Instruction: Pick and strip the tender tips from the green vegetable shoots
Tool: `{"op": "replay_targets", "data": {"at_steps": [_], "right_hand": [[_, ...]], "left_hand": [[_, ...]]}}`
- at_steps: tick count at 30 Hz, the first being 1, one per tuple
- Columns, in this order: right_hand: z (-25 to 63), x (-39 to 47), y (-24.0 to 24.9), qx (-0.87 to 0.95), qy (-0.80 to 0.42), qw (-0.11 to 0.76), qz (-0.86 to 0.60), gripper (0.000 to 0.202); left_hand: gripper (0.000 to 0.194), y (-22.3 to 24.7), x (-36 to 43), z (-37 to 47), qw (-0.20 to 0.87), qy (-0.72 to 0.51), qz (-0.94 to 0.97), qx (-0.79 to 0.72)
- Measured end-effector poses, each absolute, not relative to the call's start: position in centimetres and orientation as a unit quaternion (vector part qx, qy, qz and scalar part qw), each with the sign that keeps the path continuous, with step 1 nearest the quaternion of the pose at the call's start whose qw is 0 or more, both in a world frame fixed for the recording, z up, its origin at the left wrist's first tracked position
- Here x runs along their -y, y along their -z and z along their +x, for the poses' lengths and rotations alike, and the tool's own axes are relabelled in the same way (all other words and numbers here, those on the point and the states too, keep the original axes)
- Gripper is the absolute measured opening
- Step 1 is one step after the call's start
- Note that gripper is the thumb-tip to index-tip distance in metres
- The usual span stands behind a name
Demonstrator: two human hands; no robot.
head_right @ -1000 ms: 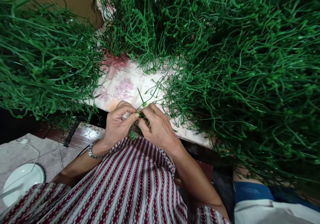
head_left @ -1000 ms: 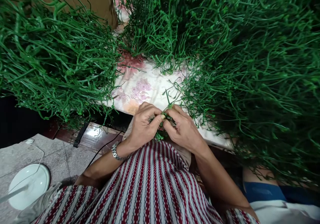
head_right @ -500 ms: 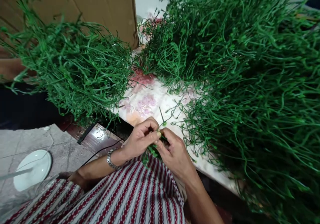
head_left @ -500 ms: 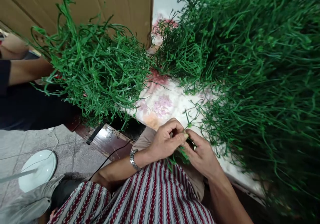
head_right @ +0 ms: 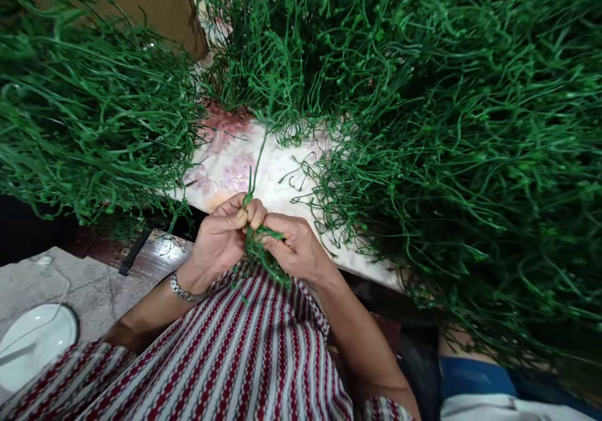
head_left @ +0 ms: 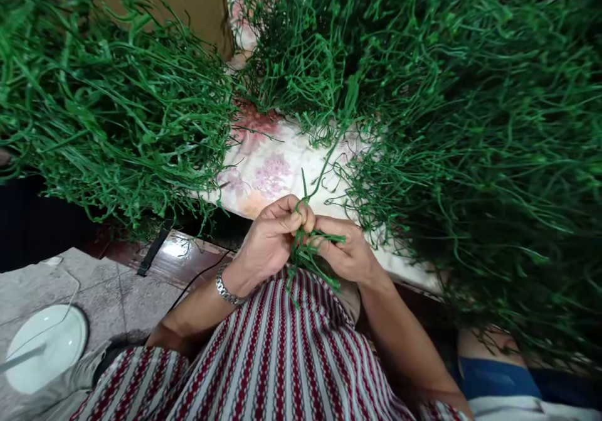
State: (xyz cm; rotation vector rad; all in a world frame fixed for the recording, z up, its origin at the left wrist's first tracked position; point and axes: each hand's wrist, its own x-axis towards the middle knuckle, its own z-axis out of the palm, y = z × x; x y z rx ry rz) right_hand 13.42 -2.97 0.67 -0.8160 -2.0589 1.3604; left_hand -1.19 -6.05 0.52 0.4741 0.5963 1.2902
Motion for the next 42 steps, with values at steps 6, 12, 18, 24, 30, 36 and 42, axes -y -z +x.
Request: {"op": "replay_targets", "data": {"at_steps": [6,12,18,24,30,36,42], "right_hand": [[13.8,2.6,0.1,0.807,-0.471,0.261,-0.240,0.030],[14.1,2.1,0.5,0.820,-0.474,0.256,-0.193,0.031],[14.7,1.6,0.8,0.822,-0.499,0.217,-0.170,0.035],[14.7,1.7,0.5,0.808,-0.517,0.212,-0.185,0.039],[14.6,2.3,0.1,0.793,-0.511,0.229,-0.242,0.037],[15.1,2.2,0.3,0.833,-0.478,0.188,-0.204,0.035],[15.9,1.7,0.2,0.825,-0.527,0.150,-0.139,0.033]], "left_hand": [[0.020,-0.1,6.2,-1.1,0.745,-0.570,0.208,-0.277],[0.024,0.1,6.3,-1.0,0.752,-0.551,0.220,-0.287],[0.020,0.5,6.4,-1.0,0.765,-0.545,0.216,-0.267],[0.022,0.3,6.4,-1.0,0.759,-0.548,0.221,-0.274],[0.020,0.3,6.2,-1.1,0.750,-0.555,0.243,-0.266],[0.019,0.3,6.4,-1.0,0.764,-0.530,0.245,-0.275],[0.022,0.5,6.8,-1.0,0.788,-0.490,0.241,-0.285]]}}
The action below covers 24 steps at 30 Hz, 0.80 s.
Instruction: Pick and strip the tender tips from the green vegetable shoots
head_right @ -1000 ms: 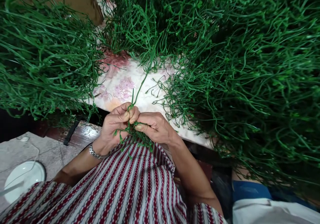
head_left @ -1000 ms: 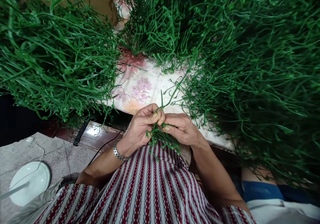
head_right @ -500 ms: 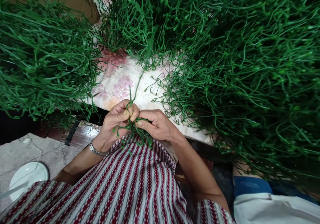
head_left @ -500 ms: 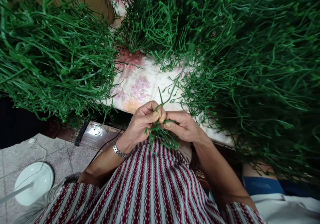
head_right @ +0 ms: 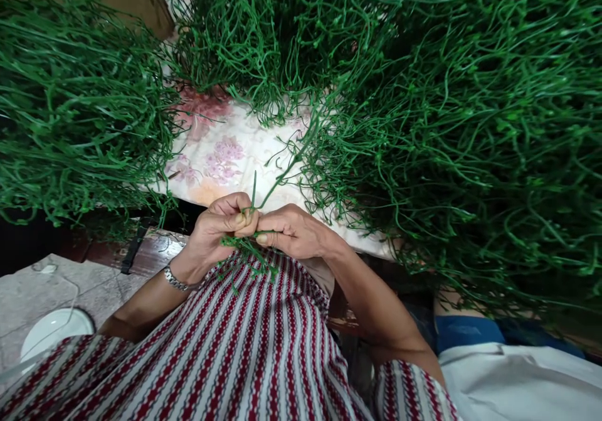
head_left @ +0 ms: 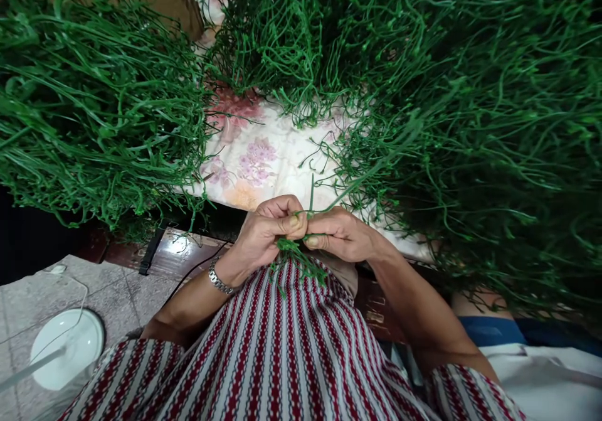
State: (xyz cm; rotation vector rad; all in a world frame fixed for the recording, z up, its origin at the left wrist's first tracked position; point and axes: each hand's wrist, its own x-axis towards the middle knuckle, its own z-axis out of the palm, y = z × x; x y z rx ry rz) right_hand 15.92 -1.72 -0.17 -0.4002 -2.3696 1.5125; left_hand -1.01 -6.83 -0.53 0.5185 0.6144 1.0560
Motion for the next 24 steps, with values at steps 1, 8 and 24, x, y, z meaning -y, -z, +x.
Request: {"op": "replay_targets", "data": {"at_steps": [1,8,24], "right_hand": [[15.9,1.7,0.1,0.820,-0.536,0.152,-0.134,0.033],[15.7,1.6,-0.1,0.775,-0.609,0.143,-0.092,0.033],[14.9,3.3,-0.5,0.726,-0.490,0.287,-0.388,0.027]], "left_hand": [[0.022,0.6,6.9,-1.0,0.787,-0.490,0.239,-0.288],[0.022,0.3,6.9,-1.4,0.795,-0.478,0.227,-0.298],[0.015,0.3,5.4,-0.7,0.620,-0.625,0.314,-0.357]]}}
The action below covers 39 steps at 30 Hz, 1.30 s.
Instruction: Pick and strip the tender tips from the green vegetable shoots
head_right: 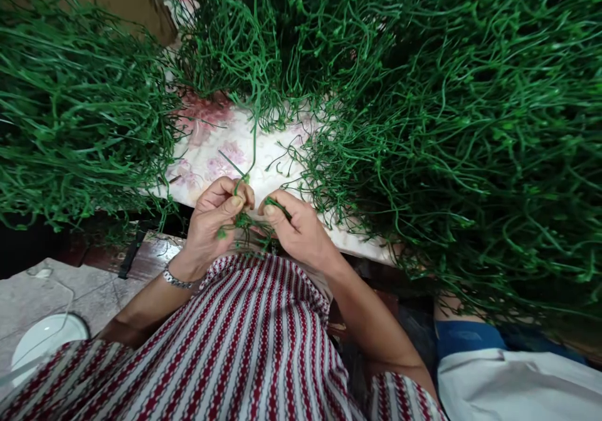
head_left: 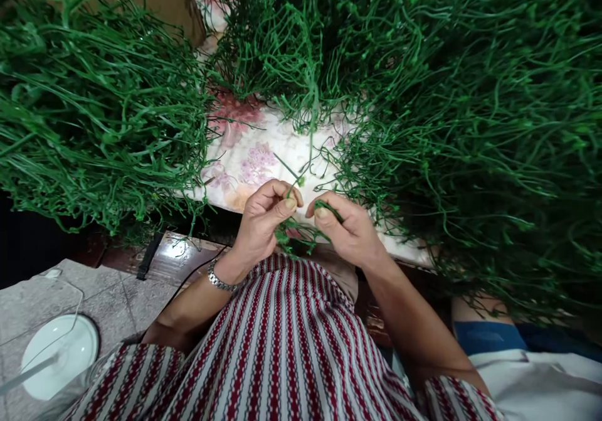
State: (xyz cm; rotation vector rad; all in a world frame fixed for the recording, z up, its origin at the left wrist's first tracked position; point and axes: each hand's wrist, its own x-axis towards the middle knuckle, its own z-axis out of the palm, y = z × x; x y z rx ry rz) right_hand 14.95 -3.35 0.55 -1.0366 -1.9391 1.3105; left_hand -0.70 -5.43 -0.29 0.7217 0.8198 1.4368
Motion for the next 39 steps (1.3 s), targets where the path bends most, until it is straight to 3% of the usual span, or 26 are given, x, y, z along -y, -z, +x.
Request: {"op": "replay_targets", "data": {"at_steps": [7,11,15,24,34,39], "right_hand": [[13.3,4.0,0.2,0.709,-0.491,0.230,-0.451,0.032],[13.3,4.0,-0.7,0.657,-0.582,0.239,-0.416,0.025],[13.9,3.9,-0.7,0.594,-0.678,0.241,-0.360,0.037],[14.0,3.8,-0.6,0.667,-0.578,0.216,-0.418,0.043],[13.1,4.8,-1.0,0.684,-0.491,0.253,-0.476,0.012],[14.0,5.0,-1.2,0.701,-0.449,0.237,-0.501,0.016]], "left_hand": [[0.015,0.5,5.6,0.5,0.577,-0.639,0.330,-0.388],[0.009,0.3,5.7,0.3,0.587,-0.637,0.342,-0.363],[0.005,0.3,5.7,0.1,0.583,-0.658,0.346,-0.326],[0.006,0.3,6.0,0.5,0.547,-0.677,0.354,-0.342],[0.008,0.3,6.1,1.1,0.564,-0.670,0.342,-0.341],[0.011,-0.3,5.7,0.5,0.563,-0.662,0.292,-0.399]]}}
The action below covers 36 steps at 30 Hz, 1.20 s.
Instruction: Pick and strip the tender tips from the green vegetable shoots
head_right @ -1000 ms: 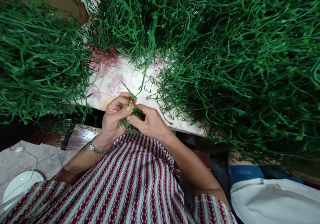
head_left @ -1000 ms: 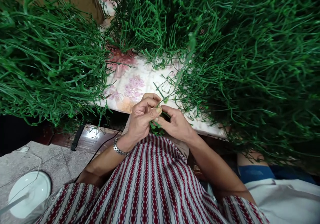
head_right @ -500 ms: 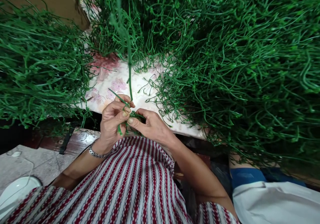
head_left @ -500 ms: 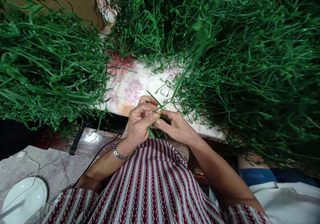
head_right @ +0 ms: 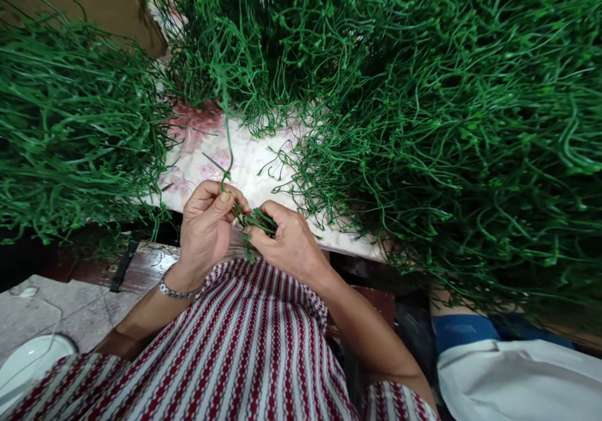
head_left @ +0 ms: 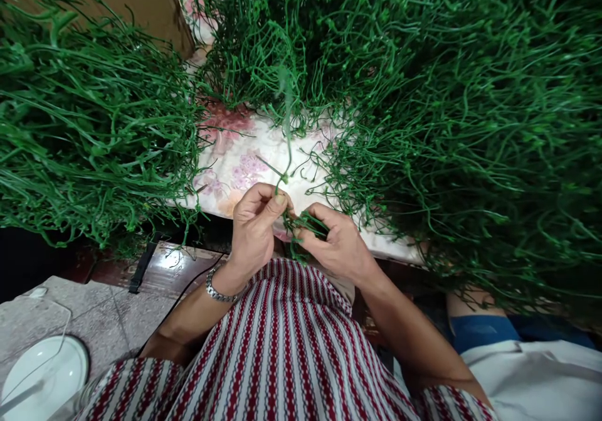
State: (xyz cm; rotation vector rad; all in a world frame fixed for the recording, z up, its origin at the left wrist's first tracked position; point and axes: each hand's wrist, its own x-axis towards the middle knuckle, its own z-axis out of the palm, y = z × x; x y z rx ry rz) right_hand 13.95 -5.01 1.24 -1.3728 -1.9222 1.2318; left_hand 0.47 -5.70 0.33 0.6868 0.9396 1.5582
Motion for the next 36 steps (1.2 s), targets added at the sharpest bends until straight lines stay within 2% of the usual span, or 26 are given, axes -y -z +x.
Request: {"op": "replay_targets", "data": {"at_steps": [9,12,15,19,24,30,36], "right_hand": [[14.5,4.6,-1.4,0.687,-0.497,0.255,-0.465,0.010],[14.4,4.7,-1.2,0.695,-0.482,0.262,-0.465,0.013],[14.3,4.8,-1.0,0.708,-0.475,0.249,-0.460,0.015],[13.9,5.0,-0.8,0.690,-0.499,0.263,-0.454,0.027],[13.9,4.9,-1.0,0.644,-0.586,0.273,-0.410,0.036],[14.0,4.8,-0.5,0.544,-0.726,0.296,-0.300,0.029],[13.7,4.7,-0.5,0.464,-0.796,0.308,-0.239,0.028]], "left_hand": [[0.016,-0.2,6.4,0.0,0.610,-0.595,0.305,-0.426],[0.015,0.4,6.7,-0.1,0.625,-0.568,0.321,-0.429],[0.011,0.8,6.7,-0.1,0.590,-0.603,0.324,-0.427],[0.008,0.9,6.5,-0.2,0.573,-0.617,0.353,-0.407],[0.008,0.2,6.8,-0.5,0.629,-0.593,0.319,-0.388],[0.014,-0.2,7.1,-0.7,0.704,-0.587,0.240,-0.318],[0.022,-0.2,6.9,-1.2,0.774,-0.533,0.193,-0.282]]}}
